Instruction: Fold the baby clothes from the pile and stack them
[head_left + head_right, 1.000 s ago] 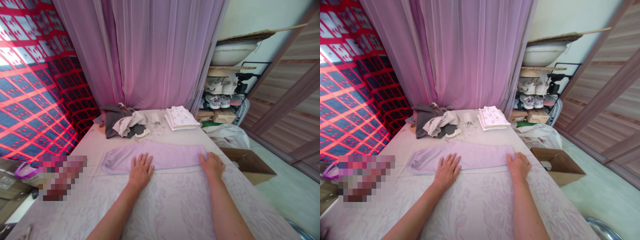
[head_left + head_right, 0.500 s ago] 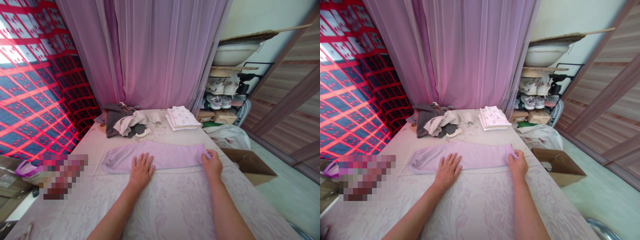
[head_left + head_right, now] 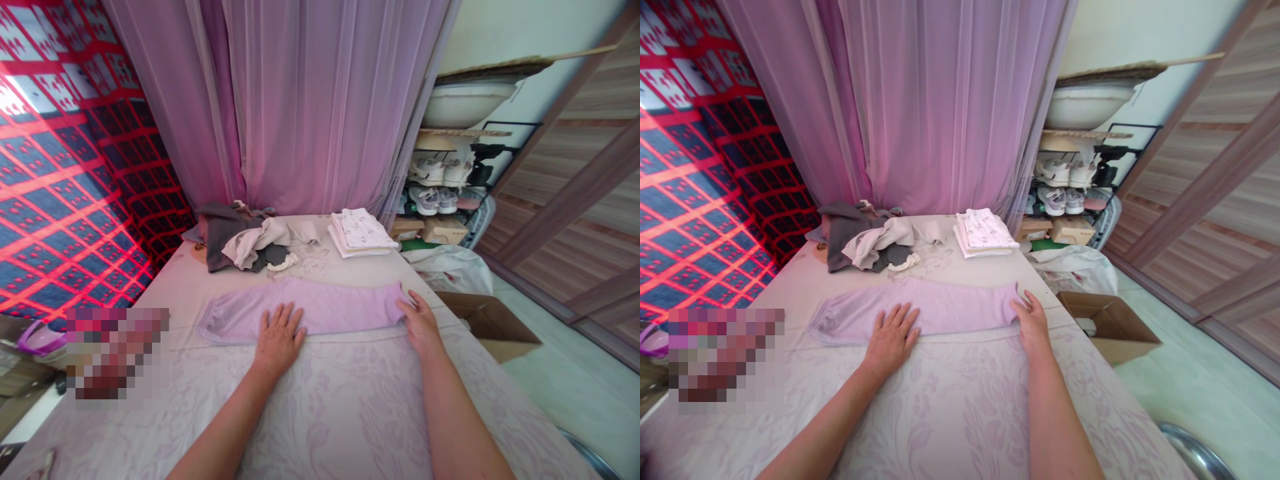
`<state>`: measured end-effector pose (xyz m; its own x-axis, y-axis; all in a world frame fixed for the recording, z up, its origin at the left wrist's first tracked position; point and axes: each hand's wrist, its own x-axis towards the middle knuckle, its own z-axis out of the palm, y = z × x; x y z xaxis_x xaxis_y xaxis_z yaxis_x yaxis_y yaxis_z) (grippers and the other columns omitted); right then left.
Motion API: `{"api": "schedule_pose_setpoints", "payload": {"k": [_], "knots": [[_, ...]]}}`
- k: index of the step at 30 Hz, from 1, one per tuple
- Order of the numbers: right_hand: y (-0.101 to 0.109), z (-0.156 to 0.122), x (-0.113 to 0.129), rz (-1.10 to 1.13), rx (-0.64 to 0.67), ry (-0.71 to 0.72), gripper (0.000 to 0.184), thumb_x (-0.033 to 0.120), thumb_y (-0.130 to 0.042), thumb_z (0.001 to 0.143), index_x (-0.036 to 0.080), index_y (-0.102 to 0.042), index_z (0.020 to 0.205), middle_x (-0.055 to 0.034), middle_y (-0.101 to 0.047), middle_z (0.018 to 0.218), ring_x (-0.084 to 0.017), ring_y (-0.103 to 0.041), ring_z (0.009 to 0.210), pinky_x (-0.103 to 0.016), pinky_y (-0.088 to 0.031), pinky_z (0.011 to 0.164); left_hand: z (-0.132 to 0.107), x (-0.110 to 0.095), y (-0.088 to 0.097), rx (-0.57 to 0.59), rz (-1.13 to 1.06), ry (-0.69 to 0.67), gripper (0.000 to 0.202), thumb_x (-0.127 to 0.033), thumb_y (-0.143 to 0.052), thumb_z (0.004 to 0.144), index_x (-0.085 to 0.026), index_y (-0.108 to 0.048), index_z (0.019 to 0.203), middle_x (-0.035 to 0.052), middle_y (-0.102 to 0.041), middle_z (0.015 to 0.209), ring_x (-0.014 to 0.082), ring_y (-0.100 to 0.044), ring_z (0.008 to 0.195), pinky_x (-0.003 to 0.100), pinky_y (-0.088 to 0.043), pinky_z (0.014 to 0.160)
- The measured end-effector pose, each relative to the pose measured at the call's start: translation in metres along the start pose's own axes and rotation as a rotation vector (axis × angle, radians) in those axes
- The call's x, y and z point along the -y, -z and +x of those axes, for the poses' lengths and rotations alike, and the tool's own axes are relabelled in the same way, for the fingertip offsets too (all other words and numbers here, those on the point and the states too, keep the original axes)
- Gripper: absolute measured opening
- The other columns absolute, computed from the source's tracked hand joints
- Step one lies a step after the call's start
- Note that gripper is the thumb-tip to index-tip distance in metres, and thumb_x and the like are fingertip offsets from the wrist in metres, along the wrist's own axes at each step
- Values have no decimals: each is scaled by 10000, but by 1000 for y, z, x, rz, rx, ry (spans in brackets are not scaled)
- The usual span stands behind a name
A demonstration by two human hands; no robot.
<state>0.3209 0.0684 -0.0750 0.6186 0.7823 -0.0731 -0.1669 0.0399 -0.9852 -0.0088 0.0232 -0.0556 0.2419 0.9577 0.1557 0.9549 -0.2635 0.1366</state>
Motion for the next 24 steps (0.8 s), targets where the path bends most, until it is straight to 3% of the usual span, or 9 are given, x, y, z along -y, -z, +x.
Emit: {"api": "schedule_pose_setpoints", "payload": {"k": [4, 8, 11, 16, 20, 24], "knots": [[-10, -7, 6, -120, -26, 139, 771, 355, -705, 509, 162, -503, 1228, -67, -632, 1004, -182, -620, 802, -311, -515, 691, 0, 1, -2, -7, 3, -2, 480, -444, -333, 936, -299, -444, 1379, 33, -410, 1474, 267, -332, 1363, 539, -191, 1107], [-44, -33, 17, -302, 21, 373, 710, 359, -595, 649, 156, -429, 1309, -98, -640, 1053, -194, -616, 867, -324, -504, 749, 0, 1, -2, -12, 0, -7, 482, -450, -329, 936, -303, -442, 1381, 36, -410, 1474, 265, -331, 1363, 535, -187, 1110], [-79, -63, 23, -485, 160, 535, 606, 310, -508, 745, 161, -427, 1327, -109, -629, 1097, -203, -598, 946, -345, -483, 847, 0, 0, -1, -11, 0, -7, 480, -446, -330, 936, -301, -445, 1379, 35, -414, 1472, 268, -332, 1364, 541, -197, 1108], [-129, -105, 16, -710, 382, 669, 564, 203, -415, 799, 177, -431, 1363, -112, -616, 1105, -224, -570, 970, -361, -453, 903, -1, 2, -2, -47, -35, -16, 493, -427, -365, 928, -261, -433, 1387, 60, -437, 1455, 273, -353, 1355, 547, -217, 1108], [-155, -126, 0, -764, 471, 721, 552, 161, -381, 814, 162, -431, 1363, -114, -613, 1091, -215, -560, 988, -342, -443, 919, -1, 13, -8, -122, -228, -1, 492, -336, -358, 933, -183, -400, 1398, 109, -510, 1390, 231, -429, 1308, 487, -270, 1111], [-169, -141, -11, -754, 550, 737, 528, 137, -385, 810, 161, -459, 1332, -105, -612, 1080, -202, -554, 991, -326, -441, 922, -1, 25, -13, -241, -549, 85, 476, -264, -311, 934, -189, -364, 1402, 90, -593, 1299, 166, -530, 1210, 396, -390, 1056]]}}
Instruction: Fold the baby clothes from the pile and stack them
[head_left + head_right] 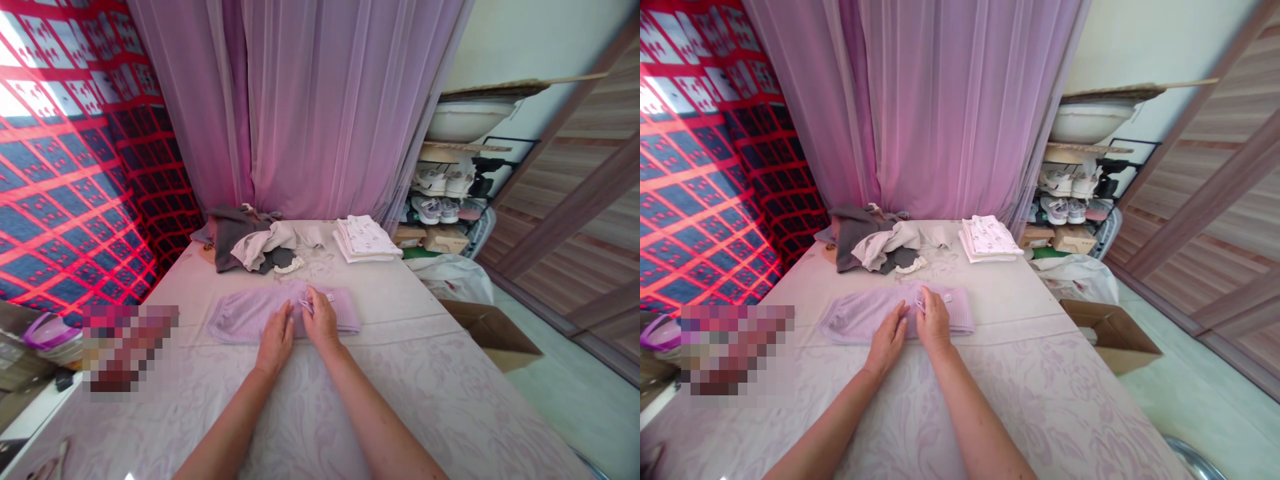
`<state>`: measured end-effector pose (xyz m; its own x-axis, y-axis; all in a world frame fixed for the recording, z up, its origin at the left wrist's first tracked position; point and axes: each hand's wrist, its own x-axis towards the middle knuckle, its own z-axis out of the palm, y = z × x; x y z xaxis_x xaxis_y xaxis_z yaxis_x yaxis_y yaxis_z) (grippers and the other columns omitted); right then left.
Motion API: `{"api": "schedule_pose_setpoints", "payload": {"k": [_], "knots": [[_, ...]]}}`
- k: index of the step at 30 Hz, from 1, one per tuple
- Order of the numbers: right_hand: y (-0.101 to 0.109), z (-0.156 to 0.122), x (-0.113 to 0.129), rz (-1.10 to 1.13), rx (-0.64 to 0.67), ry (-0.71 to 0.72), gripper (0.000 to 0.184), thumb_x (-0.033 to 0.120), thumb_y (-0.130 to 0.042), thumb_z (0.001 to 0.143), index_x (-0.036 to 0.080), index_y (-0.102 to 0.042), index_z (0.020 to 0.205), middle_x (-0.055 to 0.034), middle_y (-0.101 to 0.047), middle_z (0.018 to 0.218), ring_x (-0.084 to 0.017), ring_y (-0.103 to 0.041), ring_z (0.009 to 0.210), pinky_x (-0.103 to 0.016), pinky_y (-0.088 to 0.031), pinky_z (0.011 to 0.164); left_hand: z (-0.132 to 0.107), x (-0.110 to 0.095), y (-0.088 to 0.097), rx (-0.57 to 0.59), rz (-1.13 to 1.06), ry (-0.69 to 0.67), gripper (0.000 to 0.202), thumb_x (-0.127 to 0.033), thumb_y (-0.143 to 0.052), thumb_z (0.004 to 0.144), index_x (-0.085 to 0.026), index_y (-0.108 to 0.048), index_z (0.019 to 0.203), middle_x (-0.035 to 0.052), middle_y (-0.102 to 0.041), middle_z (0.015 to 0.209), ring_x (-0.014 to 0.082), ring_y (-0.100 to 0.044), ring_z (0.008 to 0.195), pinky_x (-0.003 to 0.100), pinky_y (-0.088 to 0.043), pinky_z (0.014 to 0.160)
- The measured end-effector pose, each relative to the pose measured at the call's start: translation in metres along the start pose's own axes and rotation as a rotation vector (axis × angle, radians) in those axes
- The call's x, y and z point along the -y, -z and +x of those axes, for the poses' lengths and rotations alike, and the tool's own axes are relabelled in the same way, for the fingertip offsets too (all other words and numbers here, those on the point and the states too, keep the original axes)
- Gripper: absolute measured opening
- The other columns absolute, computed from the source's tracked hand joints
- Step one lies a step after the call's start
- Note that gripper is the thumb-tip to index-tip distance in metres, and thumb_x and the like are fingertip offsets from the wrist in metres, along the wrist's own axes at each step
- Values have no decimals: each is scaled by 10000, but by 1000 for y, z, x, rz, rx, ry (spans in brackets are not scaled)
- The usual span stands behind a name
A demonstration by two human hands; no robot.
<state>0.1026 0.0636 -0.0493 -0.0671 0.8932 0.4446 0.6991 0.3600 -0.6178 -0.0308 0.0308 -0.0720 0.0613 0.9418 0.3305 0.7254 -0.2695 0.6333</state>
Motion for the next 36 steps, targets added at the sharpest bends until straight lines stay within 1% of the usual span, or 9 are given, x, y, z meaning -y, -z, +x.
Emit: {"api": "schedule_pose_setpoints", "payload": {"k": [8, 11, 14, 16, 19, 23, 26, 31, 36], "knots": [[-13, -8, 6, 52, 104, 52, 499, 183, -497, 785, 157, -498, 1283, -105, -609, 1123, -202, -564, 1015, -331, -461, 920, 1, 12, -3, -150, -163, 88, 422, -279, -310, 934, -157, -474, 1303, 98, -580, 1302, 167, -532, 1208, 369, -415, 1042], [0, -4, -1, 119, 111, 85, 403, 266, -487, 835, 176, -547, 1223, -101, -628, 1126, -188, -594, 985, -315, -486, 879, 2, 11, -3, -146, -136, 6, 394, -289, -350, 926, -179, -537, 1255, 92, -599, 1273, 187, -547, 1184, 399, -426, 1031], [23, 5, -15, 2, 106, 93, 355, 292, -384, 901, 192, -595, 1169, -98, -650, 1120, -188, -586, 1045, -331, -444, 944, 0, 5, -1, -90, -50, -121, 343, -316, -404, 920, -232, -615, 1177, 71, -581, 1304, 222, -502, 1230, 439, -403, 1049], [38, 9, -27, -181, 147, 61, 381, 308, -367, 915, 203, -580, 1212, -103, -606, 1238, -215, -510, 1186, -401, -352, 1041, -1, 0, 1, -24, 29, -175, 307, -331, -446, 910, -262, -652, 1126, 46, -566, 1330, 257, -446, 1280, 479, -382, 1057], [49, 8, -42, -442, 294, -43, 471, 381, -390, 915, 209, -469, 1347, -110, -387, 1471, -264, -287, 1372, -543, -186, 1102, -3, -7, 2, 41, 112, -181, 284, -322, -470, 903, -267, -663, 1104, 35, -594, 1300, 282, -440, 1277, 518, -369, 1050], [44, 1, -54, -519, 427, -139, 523, 441, -357, 925, 227, -396, 1401, -95, -258, 1537, -250, -169, 1419, -582, -162, 1094, -3, -9, 1, 58, 154, -153, 268, -274, -469, 902, -241, -657, 1090, 45, -623, 1259, 276, -491, 1224, 519, -364, 1043], [40, 0, -63, -405, 337, -125, 481, 405, -361, 918, 233, -463, 1355, -88, -324, 1509, -243, -231, 1401, -548, -209, 1099, -3, -7, 1, 44, 141, -156, 248, -253, -500, 885, -234, -647, 1084, 52, -629, 1247, 268, -501, 1214, 511, -365, 1041], [47, -10, -93, 17, -6, -177, 412, 323, -360, 870, 188, -634, 1148, -107, -576, 1296, -204, -508, 1216, -386, -370, 1055, -1, -4, 2, 20, 80, -175, 263, -233, -536, 862, -225, -637, 1105, 55, -665, 1166, 235, -561, 1110, 463, -408, 1002], [72, -32, -120, 221, -69, -252, 291, 267, -460, 745, 227, -701, 902, -61, -657, 1171, -215, -583, 1108, -394, -429, 991, 4, -1, 0, 4, 8, -116, 214, -223, -554, 842, -241, -678, 1015, 36, -702, 1013, 199, -607, 967, 382, -474, 901]]}}
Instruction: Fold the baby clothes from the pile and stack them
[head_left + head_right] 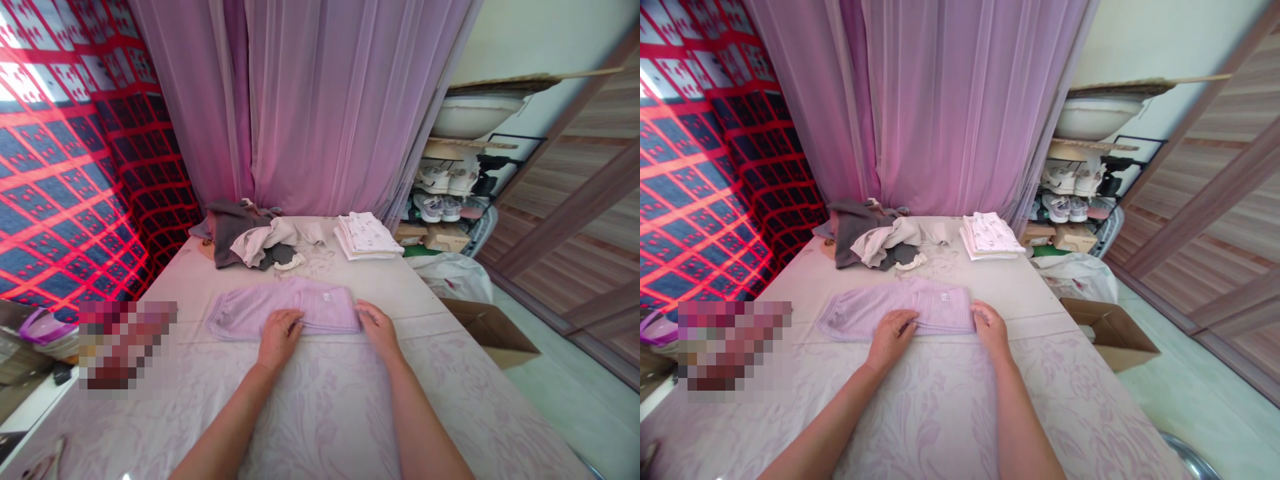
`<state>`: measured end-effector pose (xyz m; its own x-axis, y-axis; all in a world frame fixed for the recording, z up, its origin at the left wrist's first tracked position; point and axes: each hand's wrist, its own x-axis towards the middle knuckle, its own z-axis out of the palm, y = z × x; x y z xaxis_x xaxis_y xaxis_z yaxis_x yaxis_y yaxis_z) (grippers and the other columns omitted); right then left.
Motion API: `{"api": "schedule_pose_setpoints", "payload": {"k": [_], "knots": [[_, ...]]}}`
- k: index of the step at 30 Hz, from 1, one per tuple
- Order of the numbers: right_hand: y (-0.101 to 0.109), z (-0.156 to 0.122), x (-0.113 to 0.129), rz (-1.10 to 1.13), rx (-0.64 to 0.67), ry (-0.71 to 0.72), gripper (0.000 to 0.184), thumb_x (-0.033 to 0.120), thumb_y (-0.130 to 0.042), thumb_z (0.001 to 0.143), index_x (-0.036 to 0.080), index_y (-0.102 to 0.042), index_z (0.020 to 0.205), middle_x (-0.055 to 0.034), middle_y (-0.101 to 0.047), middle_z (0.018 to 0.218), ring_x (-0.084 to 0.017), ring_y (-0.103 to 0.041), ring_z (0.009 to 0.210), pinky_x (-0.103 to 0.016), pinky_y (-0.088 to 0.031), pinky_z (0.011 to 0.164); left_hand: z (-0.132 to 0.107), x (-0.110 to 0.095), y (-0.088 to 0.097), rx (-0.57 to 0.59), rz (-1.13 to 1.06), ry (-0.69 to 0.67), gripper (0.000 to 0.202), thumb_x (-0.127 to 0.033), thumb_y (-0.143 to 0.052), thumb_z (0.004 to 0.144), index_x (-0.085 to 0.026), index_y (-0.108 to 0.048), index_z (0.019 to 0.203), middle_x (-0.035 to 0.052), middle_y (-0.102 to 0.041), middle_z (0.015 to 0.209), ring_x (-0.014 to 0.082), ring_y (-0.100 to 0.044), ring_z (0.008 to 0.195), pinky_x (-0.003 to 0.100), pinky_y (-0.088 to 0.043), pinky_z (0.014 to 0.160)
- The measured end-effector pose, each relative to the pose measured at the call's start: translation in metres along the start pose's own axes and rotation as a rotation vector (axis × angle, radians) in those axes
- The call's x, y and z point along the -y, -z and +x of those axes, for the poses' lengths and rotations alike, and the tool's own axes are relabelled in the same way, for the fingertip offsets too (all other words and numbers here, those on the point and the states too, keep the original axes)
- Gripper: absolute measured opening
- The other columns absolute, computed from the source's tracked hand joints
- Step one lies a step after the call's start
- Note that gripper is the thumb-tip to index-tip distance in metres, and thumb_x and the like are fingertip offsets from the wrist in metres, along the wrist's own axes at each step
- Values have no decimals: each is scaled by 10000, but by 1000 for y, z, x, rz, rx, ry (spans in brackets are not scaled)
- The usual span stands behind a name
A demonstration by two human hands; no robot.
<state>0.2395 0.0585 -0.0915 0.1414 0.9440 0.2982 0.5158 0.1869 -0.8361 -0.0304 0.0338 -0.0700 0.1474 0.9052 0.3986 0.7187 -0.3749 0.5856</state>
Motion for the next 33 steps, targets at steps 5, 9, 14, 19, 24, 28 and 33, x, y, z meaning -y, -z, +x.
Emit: {"api": "schedule_pose_setpoints", "payload": {"k": [5, 9, 14, 19, 24, 28, 33], "knots": [[16, -7, 1, -12, 38, 4, 284, 263, -484, 728, 230, -693, 917, -61, -668, 1148, -212, -592, 1088, -380, -462, 937, 1, -1, -1, -7, 46, 61, 262, -225, -587, 814, -261, -671, 1060, 39, -671, 1051, 198, -587, 979, 367, -461, 896], [5, -12, 24, -178, 58, 204, 254, 258, -518, 758, 231, -690, 943, -72, -675, 1118, -220, -587, 1074, -402, -435, 956, 6, -7, 4, 40, 99, 84, 168, -224, -586, 817, -238, -690, 949, 42, -675, 981, 198, -587, 931, 351, -453, 865], [-27, -17, 71, -460, 188, 389, 335, 291, -570, 804, 235, -629, 1129, -80, -616, 1232, -238, -496, 1181, -412, -357, 994, 16, -9, 8, 116, 133, 92, 135, -254, -567, 830, -230, -687, 888, 36, -700, 900, 203, -607, 869, 352, -449, 833], [-54, -10, 104, -633, 372, 370, 296, 386, -578, 825, 244, -625, 1080, -67, -641, 1101, -235, -526, 1061, -359, -403, 872, 10, 7, 4, 18, -95, 179, 236, -255, -520, 833, -215, -634, 1036, 38, -701, 1009, 178, -635, 927, 325, -484, 852], [-51, 4, 105, -641, 407, 322, 215, 275, -459, 877, 265, -664, 942, -45, -660, 965, -187, -580, 923, -275, -420, 796, 0, 14, 4, -61, -188, 184, 313, -246, -476, 838, -202, -586, 1127, 54, -677, 1111, 176, -626, 1019, 353, -486, 919], [-14, 20, 74, -386, 40, 80, 277, 317, -415, 861, 230, -653, 973, -63, -678, 941, -188, -599, 829, -268, -449, 739, -2, 13, 4, -71, -121, 144, 374, -224, -492, 823, -205, -565, 1190, 70, -653, 1180, 191, -608, 1077, 385, -473, 956], [58, 30, 4, 90, -477, -293, 548, 410, -458, 776, 149, -486, 1258, -96, -664, 1020, -215, -614, 871, -306, -494, 730, -1, 12, 3, -32, -10, 90, 369, -235, -506, 815, -194, -592, 1172, 81, -669, 1150, 213, -613, 1061, 402, -479, 946]]}}
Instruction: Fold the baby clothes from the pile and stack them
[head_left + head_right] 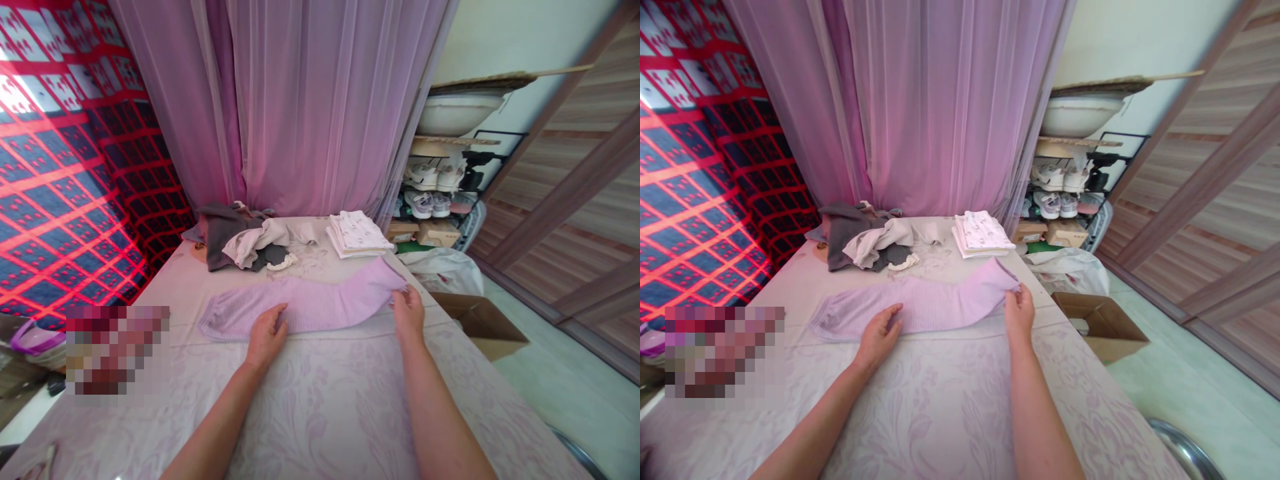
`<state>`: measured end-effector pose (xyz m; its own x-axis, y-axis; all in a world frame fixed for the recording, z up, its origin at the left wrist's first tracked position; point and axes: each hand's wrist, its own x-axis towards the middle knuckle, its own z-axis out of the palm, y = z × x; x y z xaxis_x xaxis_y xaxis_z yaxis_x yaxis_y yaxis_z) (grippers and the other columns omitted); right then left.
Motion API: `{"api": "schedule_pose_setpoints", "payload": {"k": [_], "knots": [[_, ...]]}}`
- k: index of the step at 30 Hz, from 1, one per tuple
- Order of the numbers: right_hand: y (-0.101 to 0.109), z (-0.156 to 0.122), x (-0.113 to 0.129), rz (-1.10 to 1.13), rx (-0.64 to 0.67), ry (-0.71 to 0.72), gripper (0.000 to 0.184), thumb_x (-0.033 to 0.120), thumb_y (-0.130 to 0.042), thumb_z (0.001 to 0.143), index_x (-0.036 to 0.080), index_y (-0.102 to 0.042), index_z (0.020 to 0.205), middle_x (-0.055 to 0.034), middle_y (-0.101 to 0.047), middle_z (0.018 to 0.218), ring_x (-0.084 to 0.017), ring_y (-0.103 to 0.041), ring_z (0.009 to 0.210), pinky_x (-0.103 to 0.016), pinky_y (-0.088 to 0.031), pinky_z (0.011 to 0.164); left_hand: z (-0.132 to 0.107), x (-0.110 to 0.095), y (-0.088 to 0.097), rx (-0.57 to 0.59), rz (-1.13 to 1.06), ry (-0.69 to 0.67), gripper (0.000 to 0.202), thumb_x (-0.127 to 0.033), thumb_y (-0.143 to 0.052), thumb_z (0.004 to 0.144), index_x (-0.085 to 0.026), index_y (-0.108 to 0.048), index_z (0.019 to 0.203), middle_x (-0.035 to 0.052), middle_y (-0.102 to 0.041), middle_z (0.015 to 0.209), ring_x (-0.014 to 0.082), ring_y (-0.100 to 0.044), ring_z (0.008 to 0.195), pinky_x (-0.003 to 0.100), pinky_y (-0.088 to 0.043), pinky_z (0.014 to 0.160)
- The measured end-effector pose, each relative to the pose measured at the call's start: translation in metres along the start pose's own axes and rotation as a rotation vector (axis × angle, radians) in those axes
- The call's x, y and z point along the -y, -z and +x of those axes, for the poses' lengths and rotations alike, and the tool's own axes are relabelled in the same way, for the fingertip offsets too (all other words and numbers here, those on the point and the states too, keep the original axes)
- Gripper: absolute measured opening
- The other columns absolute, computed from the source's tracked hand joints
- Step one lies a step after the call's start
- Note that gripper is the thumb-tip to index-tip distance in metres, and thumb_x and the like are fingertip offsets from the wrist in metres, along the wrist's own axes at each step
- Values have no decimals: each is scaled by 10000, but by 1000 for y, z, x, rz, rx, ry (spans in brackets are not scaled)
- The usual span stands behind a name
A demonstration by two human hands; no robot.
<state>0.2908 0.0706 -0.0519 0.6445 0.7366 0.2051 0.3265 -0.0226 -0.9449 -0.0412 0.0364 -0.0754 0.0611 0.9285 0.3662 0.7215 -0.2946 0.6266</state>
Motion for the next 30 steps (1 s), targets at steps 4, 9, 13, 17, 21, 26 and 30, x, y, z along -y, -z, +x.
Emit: {"api": "schedule_pose_setpoints", "payload": {"k": [4, 9, 13, 17, 21, 26, 30], "knots": [[33, 16, -34, -36, -207, -172, 659, 356, -454, 732, 115, -396, 1342, -151, -583, 1202, -239, -596, 1002, -363, -479, 853, 1, -2, -1, 19, 66, -66, 306, -239, -500, 822, -207, -635, 1095, 68, -695, 1091, 215, -626, 1018, 400, -488, 922], [29, 12, -35, -355, -74, 125, 447, 303, -422, 759, 144, -618, 1129, -148, -598, 1185, -270, -543, 1088, -428, -409, 964, 2, -7, 1, 59, 104, -153, 224, -213, -506, 825, -233, -682, 963, 43, -708, 1061, 208, -627, 996, 401, -480, 919], [9, 24, -12, -628, 171, 346, 363, 238, -432, 799, 223, -662, 1080, -84, -609, 1229, -253, -505, 1156, -418, -364, 1004, 2, -11, 4, 82, 133, -170, 213, -222, -508, 837, -242, -689, 947, 41, -704, 1059, 204, -622, 997, 398, -477, 918], [-9, 41, 10, -881, 436, 426, 380, 251, -444, 845, 255, -621, 1181, -74, -597, 1269, -262, -452, 1226, -449, -334, 998, 1, -16, 3, 98, 213, -166, 253, -334, -522, 860, -250, -672, 1046, 60, -652, 1183, 237, -574, 1100, 433, -441, 971], [-16, 51, 20, -952, 598, 476, 271, 381, -529, 827, 280, -688, 1021, -49, -683, 1083, -243, -526, 1116, -414, -337, 962, -1, -19, 1, 101, 290, -168, 356, -429, -527, 857, -266, -633, 1155, 84, -575, 1305, 289, -478, 1235, 486, -388, 1018], [-15, 50, 24, -918, 660, 506, 200, 380, -562, 800, 258, -688, 896, -9, -699, 968, -188, -583, 983, -311, -375, 870, -3, -20, -3, 115, 354, -175, 414, -475, -504, 866, -258, -610, 1202, 104, -546, 1342, 313, -441, 1273, 522, -332, 1048], [-17, 50, 28, -902, 668, 465, 274, 421, -561, 803, 251, -667, 990, -3, -707, 896, -183, -610, 899, -303, -388, 815, -4, -20, -4, 114, 352, -176, 432, -485, -506, 862, -249, -609, 1209, 116, -538, 1352, 325, -434, 1278, 539, -314, 1056]]}}
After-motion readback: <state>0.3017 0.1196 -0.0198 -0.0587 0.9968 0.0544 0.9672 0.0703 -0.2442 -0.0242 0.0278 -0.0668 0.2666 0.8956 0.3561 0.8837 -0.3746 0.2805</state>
